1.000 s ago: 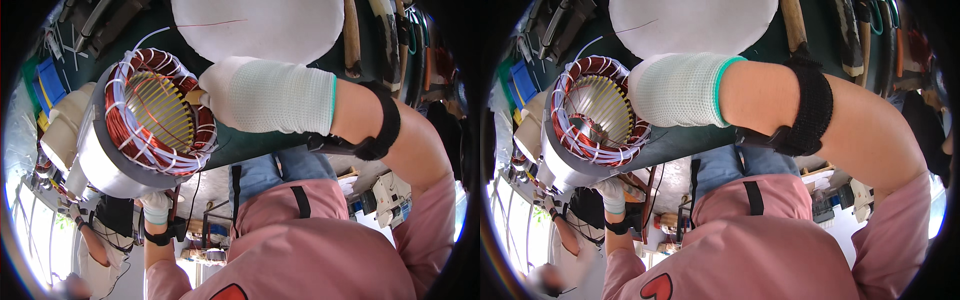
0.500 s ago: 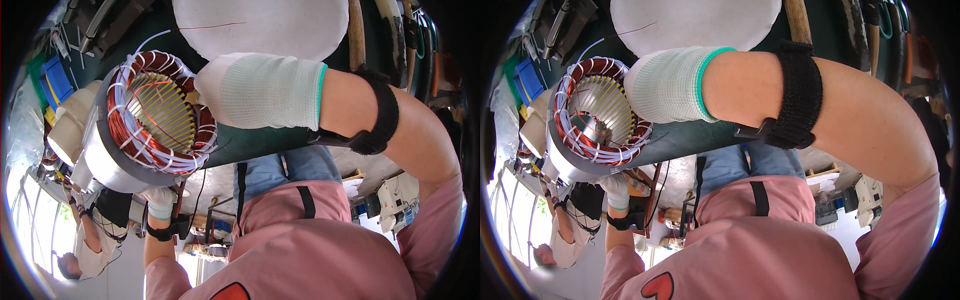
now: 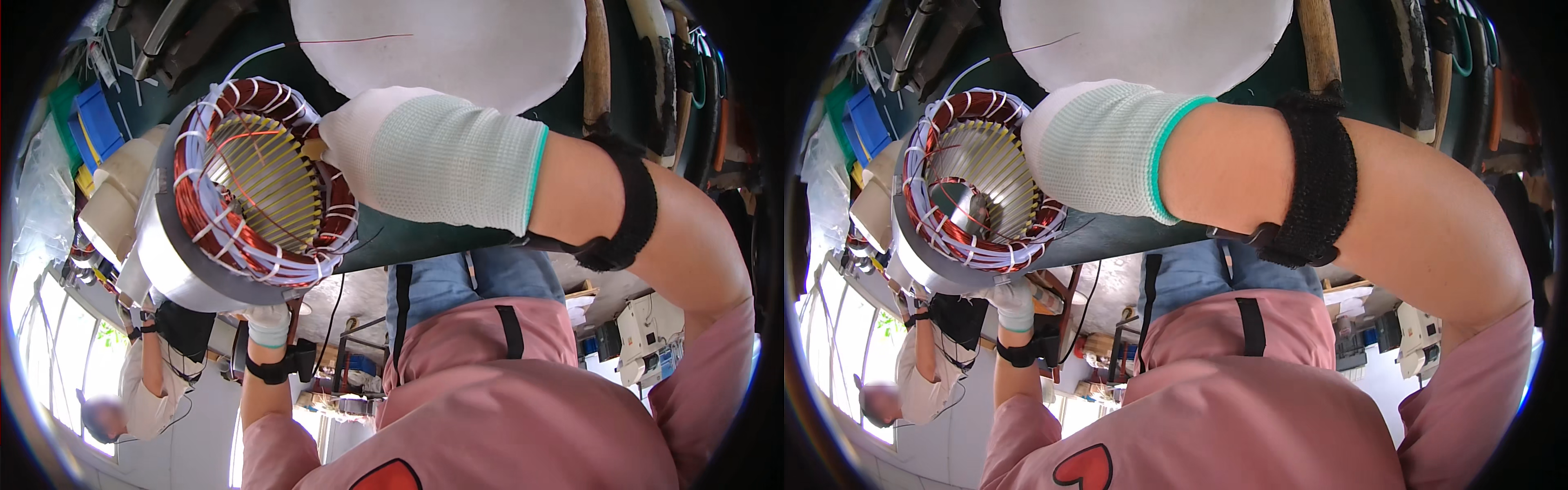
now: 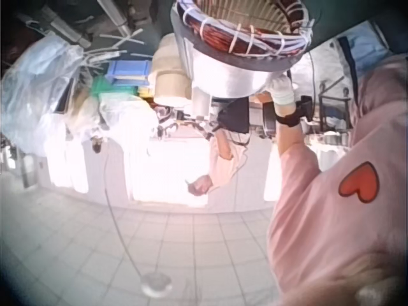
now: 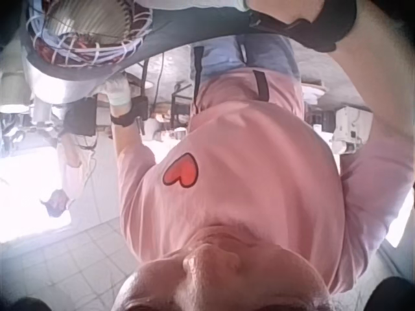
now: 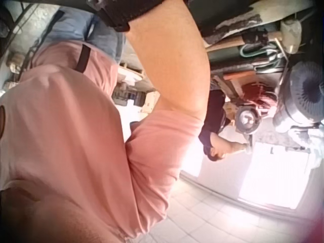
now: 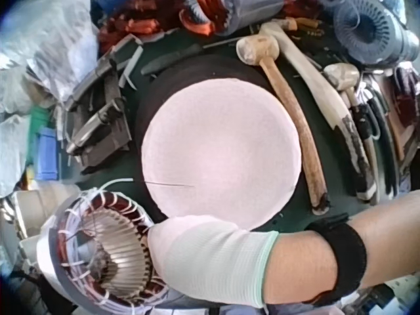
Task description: Assembling and shaping the coils of an electric motor stator using a wooden mallet and manual tools.
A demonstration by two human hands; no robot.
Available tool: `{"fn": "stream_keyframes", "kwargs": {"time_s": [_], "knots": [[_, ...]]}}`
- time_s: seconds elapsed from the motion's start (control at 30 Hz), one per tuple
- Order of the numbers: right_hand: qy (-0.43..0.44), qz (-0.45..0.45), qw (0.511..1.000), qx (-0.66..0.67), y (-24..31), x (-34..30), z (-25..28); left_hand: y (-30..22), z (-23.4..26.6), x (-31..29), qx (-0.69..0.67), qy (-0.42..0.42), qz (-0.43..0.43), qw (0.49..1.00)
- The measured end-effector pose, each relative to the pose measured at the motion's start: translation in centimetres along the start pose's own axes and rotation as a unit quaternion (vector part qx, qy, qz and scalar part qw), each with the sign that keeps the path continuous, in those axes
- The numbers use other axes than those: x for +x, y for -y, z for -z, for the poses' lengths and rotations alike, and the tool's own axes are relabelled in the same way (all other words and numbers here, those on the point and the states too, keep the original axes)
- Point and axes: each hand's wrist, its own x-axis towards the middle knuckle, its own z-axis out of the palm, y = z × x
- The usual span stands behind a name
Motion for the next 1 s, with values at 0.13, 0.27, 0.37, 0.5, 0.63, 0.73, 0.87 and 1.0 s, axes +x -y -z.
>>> {"fn": "stream_keyframes", "kwargs": {"time_s": [0.13,0.27,0.37,0.5,0.63,0.73,0.87,1.0], "knots": [[0.016,0.028,0.999,-0.042,0.2,0.0,0.8,0.1,-0.1,0.2,-0.002,-0.015,-0.002,1.0],[0.051,0.009,0.997,-0.063,1.1,0.1,1.5,-0.2,-0.3,0.2,-0.005,-0.02,-0.006,1.0],[0.052,0.002,0.996,-0.073,0.7,0.2,1.7,-0.2,-0.3,0.3,-0.008,-0.031,-0.009,0.999],[-0.025,0.026,0.997,-0.063,0.4,0.5,0.9,-0.3,-0.2,0.8,-0.017,-0.056,-0.018,0.998],[-0.012,0.02,0.998,-0.054,0.3,0.7,1.1,-1.1,0.0,1.5,-0.026,-0.078,-0.027,0.996],[-0.007,0.062,0.994,-0.089,0.5,0.8,1.7,-1.8,0.1,2.1,-0.028,-0.085,-0.031,0.995],[0.025,0.021,0.997,-0.074,0.8,1.1,1.9,-2.1,0.0,2.4,-0.03,-0.099,-0.038,0.994],[-0.01,0.055,0.997,-0.055,0.5,1.0,2.1,-2.3,-0.4,2.9,-0.033,-0.107,-0.045,0.993]]}}
